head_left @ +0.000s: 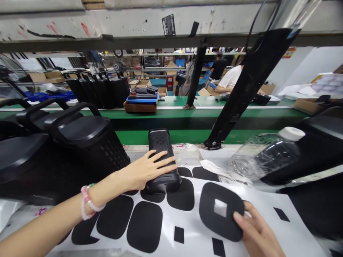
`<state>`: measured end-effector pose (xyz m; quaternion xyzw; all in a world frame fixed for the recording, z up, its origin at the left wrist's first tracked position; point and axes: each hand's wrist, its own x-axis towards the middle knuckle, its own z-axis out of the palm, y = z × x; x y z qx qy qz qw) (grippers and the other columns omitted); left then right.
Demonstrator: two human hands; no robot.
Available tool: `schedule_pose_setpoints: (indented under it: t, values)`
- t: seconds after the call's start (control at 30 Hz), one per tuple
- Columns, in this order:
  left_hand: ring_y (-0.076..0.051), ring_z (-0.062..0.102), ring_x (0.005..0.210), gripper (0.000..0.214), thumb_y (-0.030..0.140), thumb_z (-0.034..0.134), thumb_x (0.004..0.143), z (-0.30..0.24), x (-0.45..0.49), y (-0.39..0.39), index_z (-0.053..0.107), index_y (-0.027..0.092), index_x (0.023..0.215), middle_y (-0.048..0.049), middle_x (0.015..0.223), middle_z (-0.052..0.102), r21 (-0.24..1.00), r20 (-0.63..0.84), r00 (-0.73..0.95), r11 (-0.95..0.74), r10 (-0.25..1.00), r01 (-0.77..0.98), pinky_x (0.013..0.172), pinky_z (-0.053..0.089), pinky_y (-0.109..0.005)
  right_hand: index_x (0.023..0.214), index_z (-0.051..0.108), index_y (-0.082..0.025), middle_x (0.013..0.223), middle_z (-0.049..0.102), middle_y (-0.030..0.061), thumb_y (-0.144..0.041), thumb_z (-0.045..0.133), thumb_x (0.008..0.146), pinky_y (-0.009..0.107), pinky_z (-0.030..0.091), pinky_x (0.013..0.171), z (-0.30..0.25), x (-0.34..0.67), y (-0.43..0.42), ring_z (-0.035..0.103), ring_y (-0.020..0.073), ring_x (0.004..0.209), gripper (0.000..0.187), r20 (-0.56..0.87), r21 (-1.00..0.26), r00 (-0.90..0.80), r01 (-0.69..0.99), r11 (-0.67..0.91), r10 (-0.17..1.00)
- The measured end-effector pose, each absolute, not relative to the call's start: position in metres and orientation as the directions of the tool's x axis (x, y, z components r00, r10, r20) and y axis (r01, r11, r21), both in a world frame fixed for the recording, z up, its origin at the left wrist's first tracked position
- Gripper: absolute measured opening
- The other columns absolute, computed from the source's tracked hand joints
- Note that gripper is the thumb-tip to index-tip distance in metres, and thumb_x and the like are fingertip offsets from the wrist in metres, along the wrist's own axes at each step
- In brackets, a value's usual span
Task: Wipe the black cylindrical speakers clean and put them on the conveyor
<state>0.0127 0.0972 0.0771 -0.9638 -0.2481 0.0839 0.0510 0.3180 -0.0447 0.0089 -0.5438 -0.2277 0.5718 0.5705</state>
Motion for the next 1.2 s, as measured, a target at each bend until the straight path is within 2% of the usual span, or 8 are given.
schedule_pose_setpoints:
  t: [0.13,0.27,0.4,0.57,0.77,0.93,1.03,1.2]
  values:
    - [-0.034,0.025,0.149,0.109,-0.010,0.055,0.059,0.093,-0.008,0.101,0.017,0.025,0.155,-0.0089,0.163,0.023,-0.294,0.074,0.787,-0.741,0.613,0.604,0.118,0.026,-0.054,0.085,0.055,-0.024,0.075,0.072,-0.0011,-0.039,0.082,0.070,0.022,0.051,0.059,-0.002,0.307,-0.038,0.070,0.0187,0.071,0.034,-0.406,-0.847,0.196,-0.448,-0.287,0.893]
    - [-0.039,0.024,0.148,0.111,-0.012,0.056,0.057,0.105,-0.012,0.106,0.017,0.021,0.155,-0.0177,0.163,0.020,-0.361,0.220,0.669,-0.578,0.710,0.732,0.117,0.023,-0.058,0.092,0.063,-0.026,0.096,0.076,0.0010,-0.036,0.081,0.070,0.031,0.059,0.072,-0.009,0.316,-0.035,0.072,0.0252,0.088,0.030,-0.433,-0.809,0.216,-0.522,-0.271,0.875]
    - [-0.036,0.028,0.147,0.116,-0.010,0.063,0.051,0.093,0.005,0.107,0.021,0.028,0.153,-0.0106,0.162,0.027,-0.268,0.064,0.831,-0.793,0.552,0.547,0.117,0.024,-0.055,0.101,0.071,-0.029,0.105,0.076,-0.0001,-0.034,0.078,0.073,0.038,0.059,0.087,-0.012,0.325,-0.036,0.071,0.0267,0.098,0.030,-0.458,-0.778,0.252,-0.578,-0.247,0.852]
    - [-0.029,0.038,0.143,0.115,-0.004,0.063,0.046,0.087,0.024,0.107,0.028,0.029,0.151,-0.0046,0.153,0.046,-0.093,-0.013,0.951,-0.947,0.310,0.308,0.117,0.029,-0.043,0.111,0.072,-0.031,0.101,0.077,0.0005,-0.031,0.078,0.075,0.036,0.060,0.088,-0.013,0.325,-0.036,0.071,0.0254,0.101,0.037,-0.445,-0.773,0.263,-0.596,-0.218,0.856]
    - [-0.034,0.045,0.136,0.104,0.004,0.062,0.048,0.092,0.031,0.109,0.034,0.018,0.147,-0.0204,0.146,0.048,-0.056,-0.098,0.954,-0.959,0.283,0.278,0.115,0.027,-0.051,0.113,0.073,-0.029,0.100,0.077,0.0011,-0.030,0.080,0.074,0.033,0.059,0.091,-0.015,0.325,-0.034,0.071,0.0235,0.100,0.040,-0.411,-0.770,0.281,-0.616,-0.166,0.867]
    - [-0.036,0.035,0.143,0.097,0.007,0.061,0.052,0.085,0.033,0.116,0.035,0.017,0.145,-0.0210,0.153,0.040,-0.004,-0.109,0.961,-0.967,0.255,0.256,0.112,0.028,-0.055,0.104,0.076,-0.027,0.105,0.076,0.0015,-0.030,0.078,0.076,0.033,0.060,0.089,-0.014,0.326,-0.033,0.071,0.0235,0.100,0.028,-0.389,-0.786,0.283,-0.598,-0.156,0.876]
    - [-0.035,0.045,0.135,0.089,0.017,0.067,0.060,0.083,0.036,0.123,0.038,0.019,0.144,-0.0181,0.141,0.052,0.036,-0.055,0.969,-0.970,0.240,0.242,0.110,0.030,-0.056,0.099,0.076,-0.025,0.105,0.076,0.0013,-0.027,0.078,0.075,0.030,0.060,0.087,-0.011,0.323,-0.032,0.070,0.0225,0.101,0.024,-0.387,-0.760,0.292,-0.638,-0.124,0.875]
    - [-0.038,0.048,0.131,0.096,0.030,0.077,0.061,0.093,0.043,0.131,0.034,0.017,0.145,-0.0200,0.141,0.051,0.042,0.198,0.908,-0.928,0.370,0.369,0.109,0.034,-0.059,0.096,0.076,-0.023,0.107,0.075,0.0024,-0.028,0.079,0.073,0.025,0.058,0.086,-0.012,0.317,-0.032,0.069,0.0196,0.103,0.024,-0.380,-0.736,0.333,-0.674,-0.064,0.863]
